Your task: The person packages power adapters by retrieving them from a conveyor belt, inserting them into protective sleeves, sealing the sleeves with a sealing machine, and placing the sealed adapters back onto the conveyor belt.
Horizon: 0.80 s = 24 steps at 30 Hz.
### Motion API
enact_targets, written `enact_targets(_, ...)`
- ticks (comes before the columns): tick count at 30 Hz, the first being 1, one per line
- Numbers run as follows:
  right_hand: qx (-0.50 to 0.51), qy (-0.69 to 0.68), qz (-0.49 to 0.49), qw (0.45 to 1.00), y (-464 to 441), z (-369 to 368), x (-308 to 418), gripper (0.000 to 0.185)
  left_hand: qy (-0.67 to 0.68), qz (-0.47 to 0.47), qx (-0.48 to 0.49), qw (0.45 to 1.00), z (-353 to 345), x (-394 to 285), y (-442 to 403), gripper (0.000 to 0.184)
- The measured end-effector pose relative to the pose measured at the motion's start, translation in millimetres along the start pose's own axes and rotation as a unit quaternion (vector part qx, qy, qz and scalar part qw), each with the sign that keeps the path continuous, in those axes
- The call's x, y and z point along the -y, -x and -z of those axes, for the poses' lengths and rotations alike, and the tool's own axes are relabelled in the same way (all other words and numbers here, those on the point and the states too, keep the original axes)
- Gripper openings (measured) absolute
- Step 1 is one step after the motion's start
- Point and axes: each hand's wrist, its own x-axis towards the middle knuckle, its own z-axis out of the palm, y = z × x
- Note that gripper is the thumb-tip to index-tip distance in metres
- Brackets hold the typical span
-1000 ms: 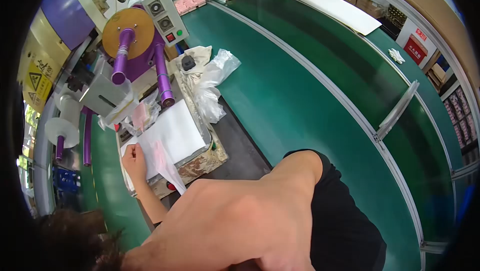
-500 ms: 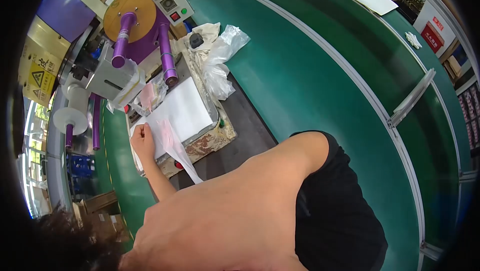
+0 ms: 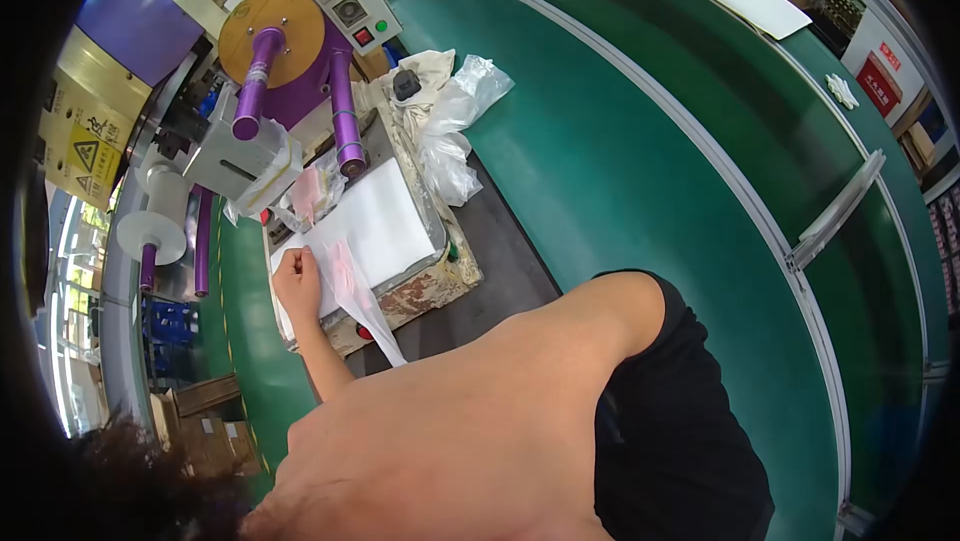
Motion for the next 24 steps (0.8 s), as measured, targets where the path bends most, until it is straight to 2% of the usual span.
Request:
enact_targets(10,0.022,-0.009,-0.002,1.0,-1.6,6.7,-1.8,0.083,-0.036,0.0,-0.008,0.999,-1.5,-1.9,-0.8,0.019)
enact_targets(14,0.042,-0.062,0.007,0.997,-15.6,7.9,-17.7,0.084,-0.079,-0.059,0.004,0.995,-1.8,-1.1,-4.2,0.019)
enact_targets(20,0.041,-0.17,0.056,0.983,-39.6,-0.9,-51.6,0.086,-0.105,-0.033,0.015,0.994,-2.1,1.6,-5.6,0.023)
enact_targets(24,0.034,-0.223,0.072,0.972,-46.3,-7.2,-64.8,0.087,-0.075,0.001,0.006,0.997,3.4,-7.3,0.9,0.024)
